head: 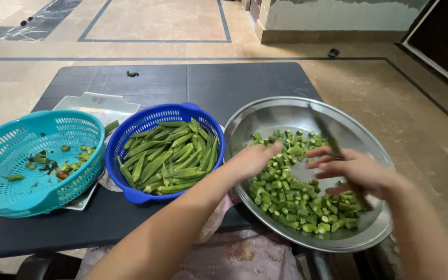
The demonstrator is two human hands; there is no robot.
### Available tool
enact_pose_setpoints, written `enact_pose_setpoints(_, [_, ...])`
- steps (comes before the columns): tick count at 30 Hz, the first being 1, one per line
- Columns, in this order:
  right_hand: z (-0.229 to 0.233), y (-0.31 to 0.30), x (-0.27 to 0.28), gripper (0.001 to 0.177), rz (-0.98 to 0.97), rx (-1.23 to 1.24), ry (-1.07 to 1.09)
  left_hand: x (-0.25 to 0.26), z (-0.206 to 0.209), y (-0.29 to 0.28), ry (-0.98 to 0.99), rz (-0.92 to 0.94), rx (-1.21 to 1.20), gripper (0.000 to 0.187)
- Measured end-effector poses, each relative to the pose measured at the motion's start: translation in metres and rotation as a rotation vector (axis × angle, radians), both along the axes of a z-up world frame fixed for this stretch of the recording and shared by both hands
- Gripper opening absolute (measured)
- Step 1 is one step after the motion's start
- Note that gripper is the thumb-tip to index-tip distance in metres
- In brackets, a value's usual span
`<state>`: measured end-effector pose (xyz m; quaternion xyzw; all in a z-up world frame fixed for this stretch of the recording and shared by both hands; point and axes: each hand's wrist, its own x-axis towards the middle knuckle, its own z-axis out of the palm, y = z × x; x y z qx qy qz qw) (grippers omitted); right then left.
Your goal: The person chops okra pods into small pieces using a knife. The person picks up individual pods from a blue basket, places them on a metal tray, and cuts them into segments, accumulating the chopped pieces on the tray.
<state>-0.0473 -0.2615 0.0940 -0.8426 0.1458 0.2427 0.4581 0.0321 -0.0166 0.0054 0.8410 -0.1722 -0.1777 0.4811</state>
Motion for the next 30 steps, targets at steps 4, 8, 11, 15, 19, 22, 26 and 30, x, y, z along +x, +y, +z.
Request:
enact_pose_setpoints(4, [-0.030, -0.060, 0.003, 0.042, -0.093, -0.339, 0.067, -0.029, 0.034, 0.016, -0.206, -0.294, 0.510, 0.082])
enact_pose_setpoints(8, [-0.080, -0.103, 0.006, 0.035, -0.063, -0.530, 0.102, -0.069, 0.045, 0.017, -0.327, -0.388, 0.700, 0.076])
enact_pose_setpoints(11, [-0.102, -0.073, 0.002, 0.033, -0.159, -0.345, 0.118, -0.072, 0.032, 0.003, -0.369, -0.337, 0.633, 0.076])
enact_pose_setpoints(15, [-0.095, -0.013, 0.005, 0.037, -0.254, -0.030, 0.043, -0.067, 0.001, -0.008, -0.410, -0.236, 0.465, 0.073])
enact_pose_setpoints(19, [-0.065, 0.020, 0.019, 0.047, -0.356, 0.170, -0.176, -0.033, -0.002, -0.011, -0.328, -0.118, 0.363, 0.066])
enact_pose_setpoints(22, [-0.038, 0.036, 0.023, 0.051, -0.349, 0.075, -0.291, -0.007, 0.009, 0.018, -0.383, -0.035, 0.302, 0.060])
enact_pose_setpoints(26, [-0.038, 0.070, 0.024, 0.051, -0.293, 0.341, -0.363, -0.012, 0.024, 0.055, -0.484, -0.083, 0.227, 0.036])
enact_pose_setpoints(30, [-0.081, 0.123, 0.031, 0.043, -0.361, 0.912, -0.145, -0.050, 0.041, 0.079, -0.532, -0.401, 0.567, 0.029])
